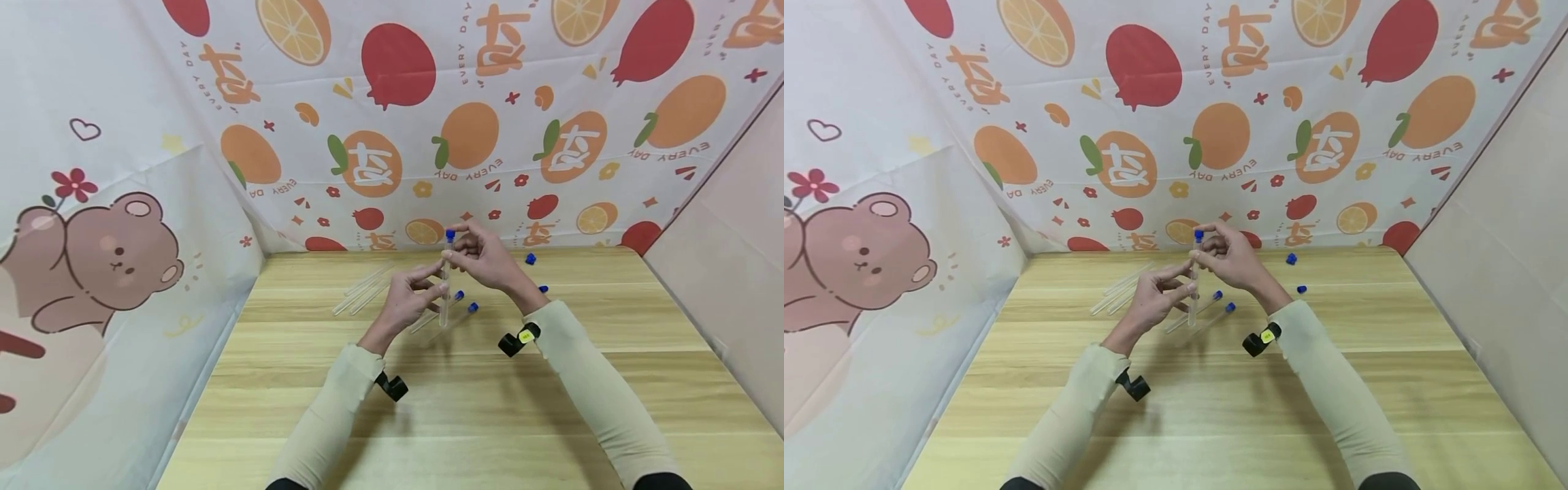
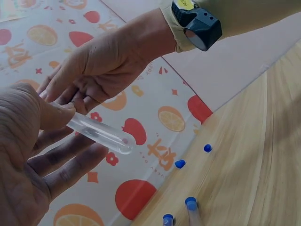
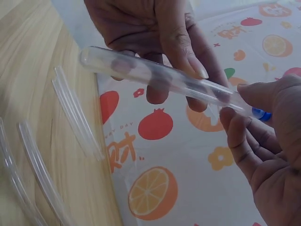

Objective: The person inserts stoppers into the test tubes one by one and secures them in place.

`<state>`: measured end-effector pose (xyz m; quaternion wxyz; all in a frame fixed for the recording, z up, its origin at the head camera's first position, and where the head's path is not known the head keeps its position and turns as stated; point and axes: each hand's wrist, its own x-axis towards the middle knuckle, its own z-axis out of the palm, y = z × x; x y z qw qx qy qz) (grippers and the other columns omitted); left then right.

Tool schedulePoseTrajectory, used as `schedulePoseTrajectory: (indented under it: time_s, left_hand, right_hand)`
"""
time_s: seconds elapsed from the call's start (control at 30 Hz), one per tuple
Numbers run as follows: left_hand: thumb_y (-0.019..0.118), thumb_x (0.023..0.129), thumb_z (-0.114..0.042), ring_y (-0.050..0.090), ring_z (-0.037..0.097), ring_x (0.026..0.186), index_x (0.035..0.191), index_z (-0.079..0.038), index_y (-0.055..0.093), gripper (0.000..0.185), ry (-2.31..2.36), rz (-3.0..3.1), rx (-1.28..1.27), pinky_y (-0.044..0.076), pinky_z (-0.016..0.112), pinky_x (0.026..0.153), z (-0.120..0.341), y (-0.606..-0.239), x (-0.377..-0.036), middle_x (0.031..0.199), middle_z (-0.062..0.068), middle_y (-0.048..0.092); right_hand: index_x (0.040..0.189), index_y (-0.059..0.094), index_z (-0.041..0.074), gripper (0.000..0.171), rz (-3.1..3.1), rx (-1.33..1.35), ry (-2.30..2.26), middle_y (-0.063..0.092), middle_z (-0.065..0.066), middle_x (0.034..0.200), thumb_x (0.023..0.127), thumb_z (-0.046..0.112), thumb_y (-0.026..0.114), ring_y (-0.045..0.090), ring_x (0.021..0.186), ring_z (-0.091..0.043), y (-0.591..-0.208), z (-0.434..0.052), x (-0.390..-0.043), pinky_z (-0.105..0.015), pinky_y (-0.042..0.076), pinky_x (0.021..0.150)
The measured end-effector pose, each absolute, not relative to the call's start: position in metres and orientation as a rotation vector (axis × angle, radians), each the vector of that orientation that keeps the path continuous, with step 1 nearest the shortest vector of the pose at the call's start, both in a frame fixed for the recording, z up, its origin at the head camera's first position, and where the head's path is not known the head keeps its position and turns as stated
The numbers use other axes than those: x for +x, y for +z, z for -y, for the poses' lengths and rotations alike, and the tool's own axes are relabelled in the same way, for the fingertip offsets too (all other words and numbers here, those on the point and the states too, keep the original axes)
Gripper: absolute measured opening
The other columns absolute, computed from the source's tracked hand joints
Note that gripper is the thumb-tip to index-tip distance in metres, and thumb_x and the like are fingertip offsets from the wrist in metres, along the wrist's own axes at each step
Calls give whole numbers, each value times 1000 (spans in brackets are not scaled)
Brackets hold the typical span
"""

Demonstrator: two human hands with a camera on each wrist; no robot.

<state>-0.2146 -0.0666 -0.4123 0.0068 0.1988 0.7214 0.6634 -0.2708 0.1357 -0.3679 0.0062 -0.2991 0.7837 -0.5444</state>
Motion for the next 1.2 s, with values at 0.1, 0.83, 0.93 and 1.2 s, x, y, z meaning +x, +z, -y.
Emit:
schedulePoseTrajectory:
  time_s: [0.1, 0.83, 0.93, 1.2]
  left_hand:
    - [66, 97, -4, 72, 11, 81, 143, -12, 57, 47, 2079, -2262, 628, 64, 41, 63, 65, -410, -214, 120, 23, 64]
    - [68, 94, 1, 74, 33, 84, 136, -4, 59, 43, 2070, -2347, 660, 64, 40, 61, 53, -427, -212, 114, 24, 67]
    - [68, 94, 1, 74, 34, 83, 136, -4, 59, 43, 2065, -2351, 650, 64, 39, 61, 51, -429, -210, 114, 24, 67]
    - [67, 95, 2, 75, 33, 83, 139, 1, 56, 45, 2092, -2283, 654, 64, 39, 62, 53, -430, -209, 115, 27, 65]
  right_hand:
    - [138, 53, 3, 43, -2434, -961, -1755, 72, -23, 104, 98, 10, 67, 70, 80, -22, -368, -136, -271, -27, 61, 72]
    - [101, 61, -5, 11, -2329, -1087, -1819, 66, -26, 89, 94, -1, 68, 64, 66, -15, -380, -138, -279, -26, 58, 61]
    - [99, 62, -3, 8, -2339, -1095, -1842, 65, -24, 84, 94, -1, 68, 61, 62, -18, -384, -138, -277, -27, 56, 58]
    - [116, 63, 0, 19, -2376, -977, -1797, 67, -20, 85, 98, 7, 65, 61, 62, -21, -391, -137, -279, -26, 52, 55]
